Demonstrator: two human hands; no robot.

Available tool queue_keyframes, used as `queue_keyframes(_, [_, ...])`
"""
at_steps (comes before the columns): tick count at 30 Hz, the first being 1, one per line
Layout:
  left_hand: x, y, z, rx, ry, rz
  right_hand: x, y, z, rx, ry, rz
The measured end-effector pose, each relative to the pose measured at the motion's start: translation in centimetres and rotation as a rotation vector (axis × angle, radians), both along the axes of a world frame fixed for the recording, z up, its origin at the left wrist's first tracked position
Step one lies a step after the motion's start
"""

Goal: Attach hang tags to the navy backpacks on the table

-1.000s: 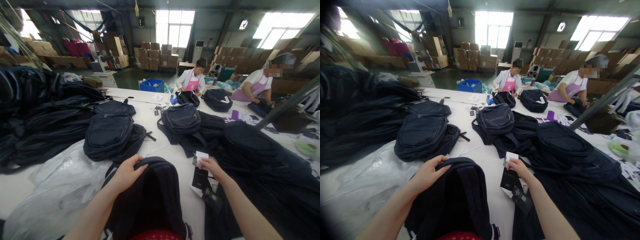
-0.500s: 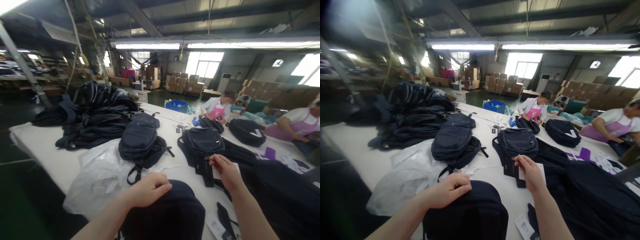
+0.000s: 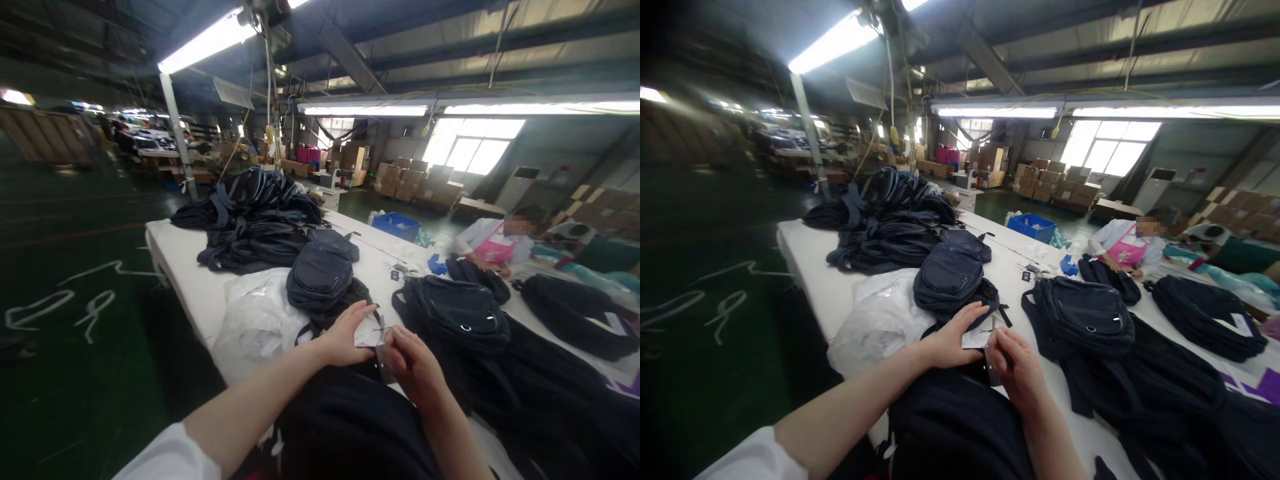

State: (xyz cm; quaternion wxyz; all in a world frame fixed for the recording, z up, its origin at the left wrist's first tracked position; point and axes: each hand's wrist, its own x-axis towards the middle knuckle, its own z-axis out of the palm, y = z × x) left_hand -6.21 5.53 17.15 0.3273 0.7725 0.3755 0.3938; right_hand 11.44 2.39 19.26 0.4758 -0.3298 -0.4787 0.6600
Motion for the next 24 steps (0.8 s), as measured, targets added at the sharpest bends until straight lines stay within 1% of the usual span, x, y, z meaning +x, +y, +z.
queue_keyframes(2, [-0.1, -0.4, -0.8, -0.182, -0.044, -0.184, 0.3, -0.7, 0.4, 0.003, 0.058, 0.089])
queue_keyframes(3, [0.0, -0.7, -0.9, -0.261, -0.048, -0.256, 0.6, -0.8, 0.6, 0.005, 0.087, 0.107])
queue_keyframes(4, [0.2, -1.1, -0.9, -0.314, -0.030, -0.304, 0.8, -0.9, 0.8, 0.007, 0.113, 0.107])
queue_keyframes(5, [0.4, -1.5, -0.7, -0.330, 0.010, -0.328, 1.1, -1.0, 1.0, 0.005, 0.134, 0.093])
queue_keyframes(6, [0.5, -1.9, -0.5, -0.312, 0.064, -0.329, 1.2, -1.0, 1.0, 0.000, 0.151, 0.077])
queue_keyframes(8, [0.8, -2.6, 0.2, -0.226, 0.165, -0.274, 1.5, -0.9, 0.7, -0.015, 0.159, 0.050])
queue_keyframes(10, [1.0, -3.3, 0.7, -0.132, 0.239, -0.185, 1.7, -0.8, 0.1, -0.015, 0.109, 0.003])
queue_keyframes(11, [1.0, -3.5, 0.8, -0.093, 0.269, -0.138, 1.7, -0.8, -0.2, -0.002, 0.054, -0.060])
queue_keyframes(13, [1.0, -3.9, 0.9, -0.039, 0.337, -0.058, 1.8, -0.7, -0.8, 0.083, -0.122, -0.259])
queue_keyframes(15, [1.1, -4.1, 0.8, -0.009, 0.440, -0.006, 1.8, -0.6, -1.1, 0.246, -0.369, -0.455])
queue_keyframes(16, [1.1, -4.1, 0.7, 0.002, 0.496, 0.003, 1.8, -0.5, -1.2, 0.339, -0.505, -0.503])
queue_keyframes(18, [1.3, -4.2, 0.6, 0.020, 0.593, -0.001, 1.8, -0.4, -1.1, 0.483, -0.754, -0.507])
queue_keyframes(20, [1.5, -4.3, 0.4, 0.028, 0.651, 0.009, 1.7, -0.3, -1.1, 0.542, -0.914, -0.488])
queue_keyframes(22, [1.6, -4.4, 0.3, 0.020, 0.679, 0.055, 1.7, -0.1, -1.3, 0.553, -0.952, -0.504])
queue_keyframes(24, [1.6, -4.3, 0.3, -0.004, 0.698, 0.116, 1.6, 0.1, -1.7, 0.537, -0.886, -0.512])
